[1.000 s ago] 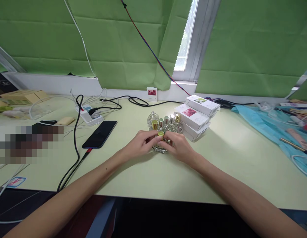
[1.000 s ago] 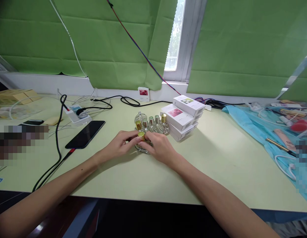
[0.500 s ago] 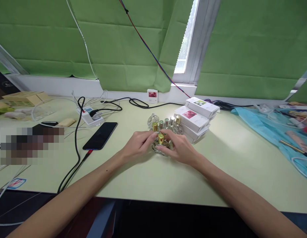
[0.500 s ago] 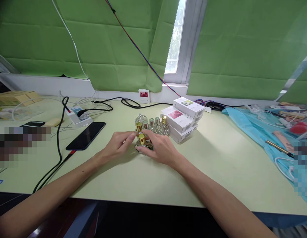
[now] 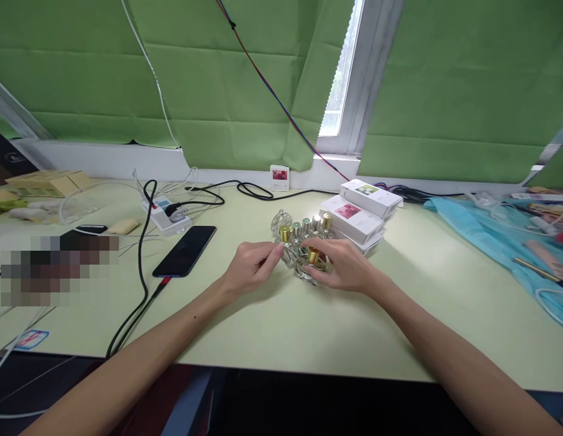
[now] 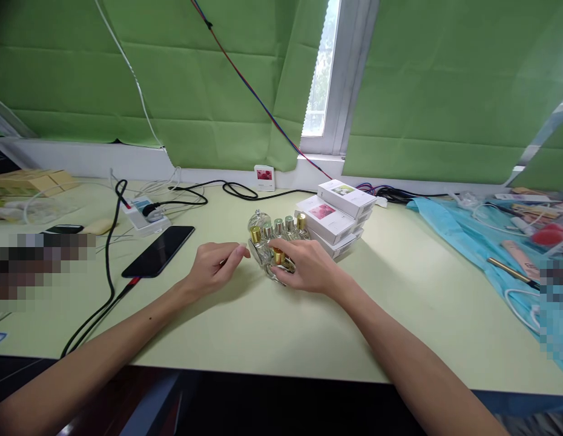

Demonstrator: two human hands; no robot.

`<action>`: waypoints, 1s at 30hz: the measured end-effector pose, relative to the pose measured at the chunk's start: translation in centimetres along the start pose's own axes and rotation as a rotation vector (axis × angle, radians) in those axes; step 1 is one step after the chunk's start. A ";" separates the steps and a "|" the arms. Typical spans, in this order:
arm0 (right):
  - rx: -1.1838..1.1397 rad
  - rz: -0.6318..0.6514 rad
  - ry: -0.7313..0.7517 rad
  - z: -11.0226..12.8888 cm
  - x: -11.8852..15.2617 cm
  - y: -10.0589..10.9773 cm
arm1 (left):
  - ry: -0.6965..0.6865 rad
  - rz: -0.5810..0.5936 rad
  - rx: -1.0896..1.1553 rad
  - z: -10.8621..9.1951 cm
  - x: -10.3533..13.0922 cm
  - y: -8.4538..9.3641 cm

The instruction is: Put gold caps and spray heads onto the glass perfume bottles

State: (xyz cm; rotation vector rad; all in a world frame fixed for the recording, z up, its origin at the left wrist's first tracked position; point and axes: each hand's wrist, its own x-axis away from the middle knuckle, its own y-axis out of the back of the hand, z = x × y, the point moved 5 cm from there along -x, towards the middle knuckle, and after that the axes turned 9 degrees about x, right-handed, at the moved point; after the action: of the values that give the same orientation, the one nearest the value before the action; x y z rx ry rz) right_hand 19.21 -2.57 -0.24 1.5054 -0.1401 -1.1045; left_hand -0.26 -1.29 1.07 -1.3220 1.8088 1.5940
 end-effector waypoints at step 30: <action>0.105 -0.161 -0.011 -1.6 -0.1 1.0 | 0.082 -0.026 -0.054 0.3 0.3 -0.2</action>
State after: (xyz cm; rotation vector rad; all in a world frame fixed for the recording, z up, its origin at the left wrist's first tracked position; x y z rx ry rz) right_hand 20.73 -1.70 0.38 1.6274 -0.0862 -1.2501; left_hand -0.26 -1.11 0.67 -1.4492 1.7996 1.6080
